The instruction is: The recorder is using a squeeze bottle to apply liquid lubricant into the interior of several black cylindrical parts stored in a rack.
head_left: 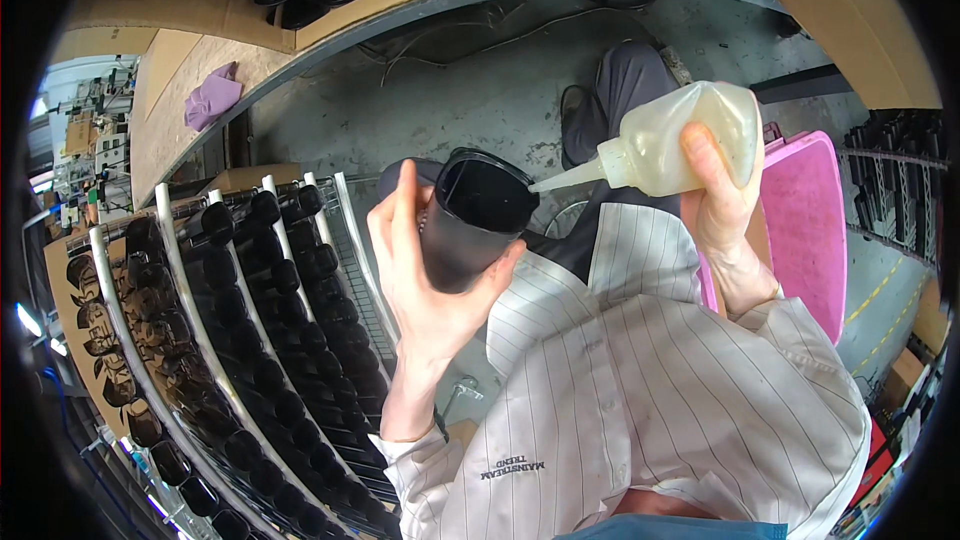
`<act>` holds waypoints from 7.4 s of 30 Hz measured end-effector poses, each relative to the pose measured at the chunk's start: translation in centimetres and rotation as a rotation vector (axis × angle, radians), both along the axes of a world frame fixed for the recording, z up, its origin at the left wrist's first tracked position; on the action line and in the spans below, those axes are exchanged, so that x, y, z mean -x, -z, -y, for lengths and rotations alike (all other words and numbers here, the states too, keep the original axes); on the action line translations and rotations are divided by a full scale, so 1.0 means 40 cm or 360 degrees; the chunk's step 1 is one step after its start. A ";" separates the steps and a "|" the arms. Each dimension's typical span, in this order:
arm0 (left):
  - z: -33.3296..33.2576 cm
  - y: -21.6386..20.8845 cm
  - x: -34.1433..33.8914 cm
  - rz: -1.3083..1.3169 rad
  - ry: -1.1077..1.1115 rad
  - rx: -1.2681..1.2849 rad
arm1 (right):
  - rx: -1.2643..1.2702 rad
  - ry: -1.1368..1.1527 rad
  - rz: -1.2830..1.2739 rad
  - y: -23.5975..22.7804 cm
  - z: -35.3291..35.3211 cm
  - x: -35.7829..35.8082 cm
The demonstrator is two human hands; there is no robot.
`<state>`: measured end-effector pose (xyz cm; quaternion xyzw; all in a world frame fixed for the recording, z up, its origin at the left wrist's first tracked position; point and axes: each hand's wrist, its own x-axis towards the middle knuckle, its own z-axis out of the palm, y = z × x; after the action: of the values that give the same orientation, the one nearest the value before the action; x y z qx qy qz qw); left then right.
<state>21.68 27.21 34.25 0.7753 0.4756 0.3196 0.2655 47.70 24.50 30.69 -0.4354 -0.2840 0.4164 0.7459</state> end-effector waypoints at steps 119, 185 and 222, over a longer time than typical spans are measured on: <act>-0.020 0.159 -0.028 0.2283 0.0528 0.2071 | 0.0112 -0.0624 -0.0780 0.005 -0.179 -0.005; 0.013 0.024 0.093 -0.0631 -0.0457 -0.0414 | 0.0376 -0.1432 -0.2294 0.094 -0.015 0.039; 0.365 0.820 0.563 0.1563 -0.3307 -0.0489 | 0.0741 -0.1522 -0.1799 0.065 -0.100 0.212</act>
<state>-0.84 12.61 1.44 -0.1725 0.6852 0.7045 -0.0658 39.21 28.50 28.08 -0.1324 0.0774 0.9009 0.4059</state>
